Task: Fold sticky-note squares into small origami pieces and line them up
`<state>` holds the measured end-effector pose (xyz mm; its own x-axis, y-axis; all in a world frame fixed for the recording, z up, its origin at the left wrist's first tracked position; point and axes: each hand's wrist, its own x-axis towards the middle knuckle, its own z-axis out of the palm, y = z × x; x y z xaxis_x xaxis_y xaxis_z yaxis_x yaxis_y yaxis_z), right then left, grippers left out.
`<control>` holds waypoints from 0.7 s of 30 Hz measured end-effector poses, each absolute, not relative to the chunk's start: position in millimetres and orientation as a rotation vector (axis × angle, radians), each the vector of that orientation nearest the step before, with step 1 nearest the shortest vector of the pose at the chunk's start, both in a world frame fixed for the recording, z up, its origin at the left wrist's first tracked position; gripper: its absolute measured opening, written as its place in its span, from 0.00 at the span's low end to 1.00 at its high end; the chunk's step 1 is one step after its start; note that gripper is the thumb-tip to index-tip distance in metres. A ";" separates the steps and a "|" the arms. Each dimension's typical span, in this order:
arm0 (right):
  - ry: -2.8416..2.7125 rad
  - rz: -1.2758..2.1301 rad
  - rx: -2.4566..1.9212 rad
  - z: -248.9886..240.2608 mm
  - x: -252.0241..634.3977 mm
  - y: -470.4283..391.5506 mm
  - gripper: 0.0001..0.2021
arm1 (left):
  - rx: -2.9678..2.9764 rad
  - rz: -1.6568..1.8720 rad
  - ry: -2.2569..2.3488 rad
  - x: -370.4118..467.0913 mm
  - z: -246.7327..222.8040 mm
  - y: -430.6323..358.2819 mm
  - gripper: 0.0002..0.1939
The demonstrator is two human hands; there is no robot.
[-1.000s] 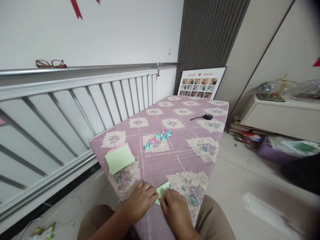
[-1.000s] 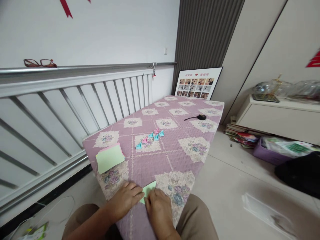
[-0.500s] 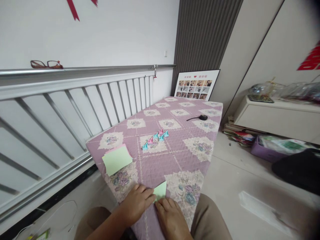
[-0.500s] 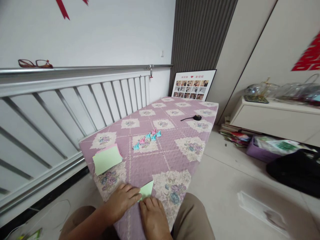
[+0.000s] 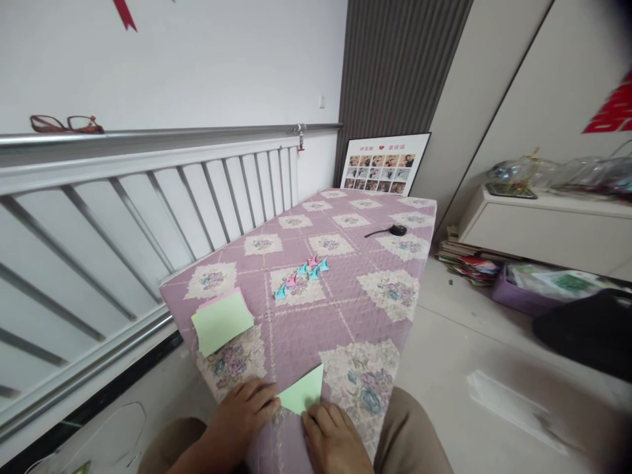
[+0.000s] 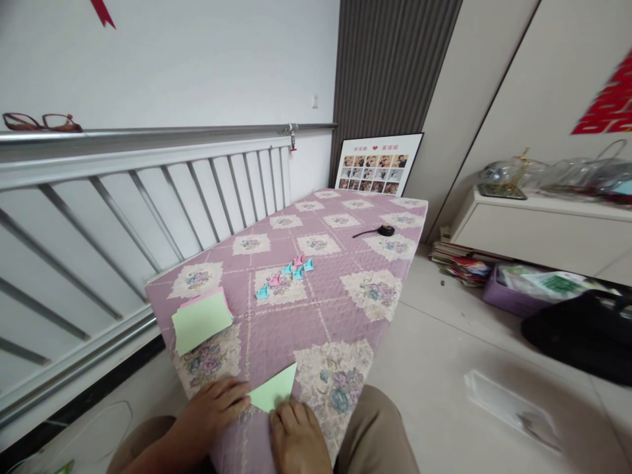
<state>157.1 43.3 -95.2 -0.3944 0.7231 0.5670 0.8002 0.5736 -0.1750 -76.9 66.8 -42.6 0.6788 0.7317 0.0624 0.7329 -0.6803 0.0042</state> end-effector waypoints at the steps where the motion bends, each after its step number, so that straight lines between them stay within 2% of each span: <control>1: -2.196 -0.166 -1.198 -96.1 159.9 42.7 0.08 | -2.831 -0.078 -1.258 -79.3 -46.3 65.3 0.20; 9: -2.187 -0.139 -1.148 -92.9 178.6 38.2 0.10 | -2.694 -0.139 -1.354 -80.3 -64.3 56.6 0.21; 14: -2.198 -0.135 -1.181 -96.3 176.2 40.0 0.09 | -2.514 -0.208 -1.620 -43.6 -55.4 48.3 0.14; 17: -2.181 -0.113 -1.206 -101.0 174.0 40.2 0.08 | -2.535 -0.381 -1.518 -11.5 -59.1 41.6 0.16; 21: -2.131 -0.027 -1.152 -99.6 177.1 38.1 0.12 | -2.434 -0.503 -1.471 13.5 -69.9 32.8 0.15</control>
<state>177.1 38.1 -99.6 -0.3563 0.7257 0.5885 0.7405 0.6034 -0.2958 13.5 32.8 -69.9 0.4296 0.8013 0.4164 0.8884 -0.4576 -0.0360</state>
